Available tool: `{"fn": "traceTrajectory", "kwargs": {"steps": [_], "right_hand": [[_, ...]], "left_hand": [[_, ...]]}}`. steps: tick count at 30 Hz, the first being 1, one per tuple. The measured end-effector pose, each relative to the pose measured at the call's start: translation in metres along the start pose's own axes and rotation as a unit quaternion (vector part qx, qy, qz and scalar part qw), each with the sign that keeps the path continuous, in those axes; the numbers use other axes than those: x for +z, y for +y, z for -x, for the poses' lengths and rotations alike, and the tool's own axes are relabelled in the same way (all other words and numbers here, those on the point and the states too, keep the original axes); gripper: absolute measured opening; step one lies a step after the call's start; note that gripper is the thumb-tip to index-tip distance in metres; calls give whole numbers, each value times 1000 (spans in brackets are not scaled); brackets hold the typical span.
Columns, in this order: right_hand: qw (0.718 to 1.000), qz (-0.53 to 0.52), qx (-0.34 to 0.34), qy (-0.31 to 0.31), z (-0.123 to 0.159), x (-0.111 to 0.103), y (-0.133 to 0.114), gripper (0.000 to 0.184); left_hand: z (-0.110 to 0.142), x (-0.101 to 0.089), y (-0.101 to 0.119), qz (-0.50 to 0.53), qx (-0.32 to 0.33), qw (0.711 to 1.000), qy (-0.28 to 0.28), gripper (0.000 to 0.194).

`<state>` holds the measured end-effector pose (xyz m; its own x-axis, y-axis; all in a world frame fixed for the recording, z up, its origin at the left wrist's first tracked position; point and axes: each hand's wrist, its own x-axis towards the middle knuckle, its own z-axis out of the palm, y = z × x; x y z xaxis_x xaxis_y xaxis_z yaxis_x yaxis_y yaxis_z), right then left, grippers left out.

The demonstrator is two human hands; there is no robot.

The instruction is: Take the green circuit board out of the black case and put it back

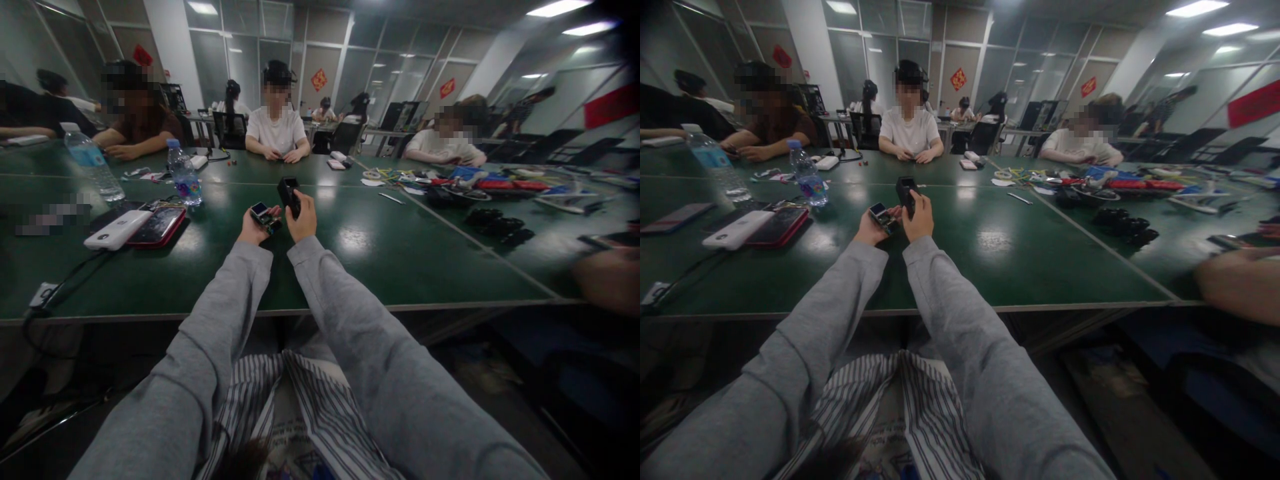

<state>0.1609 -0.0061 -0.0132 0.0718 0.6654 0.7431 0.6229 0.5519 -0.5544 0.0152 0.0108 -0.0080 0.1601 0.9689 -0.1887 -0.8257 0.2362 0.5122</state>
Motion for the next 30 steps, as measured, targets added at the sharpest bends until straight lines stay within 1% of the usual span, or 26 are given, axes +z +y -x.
{"fn": "traceTrajectory", "kwargs": {"steps": [2,5,8,10,12,17,20,25,30], "right_hand": [[1000,17,2,-6,0,1,5,53],[999,18,-8,-45,3,5,7,53],[996,-3,-10,-88,5,9,7,52],[995,-24,0,-100,4,10,7,51],[993,-54,14,-101,4,11,8,47],[984,-136,51,-106,1,13,11,35],[973,-190,82,-103,-2,17,16,39],[940,-299,143,-80,-8,28,32,48],[933,-306,170,-88,-10,33,44,51]], "left_hand": [[-1,-1,0,-4,-5,1000,-3,54],[-1,-2,0,-8,-9,1000,4,52],[0,-2,0,-3,-2,1000,29,45],[0,-3,1,6,1,999,48,40],[-1,-3,1,12,-3,998,56,37],[-4,-7,2,9,-9,999,39,35],[-6,-8,2,15,-5,999,40,34],[-5,-9,2,6,-8,999,51,31],[-3,-8,2,-11,-10,999,50,30]]}}
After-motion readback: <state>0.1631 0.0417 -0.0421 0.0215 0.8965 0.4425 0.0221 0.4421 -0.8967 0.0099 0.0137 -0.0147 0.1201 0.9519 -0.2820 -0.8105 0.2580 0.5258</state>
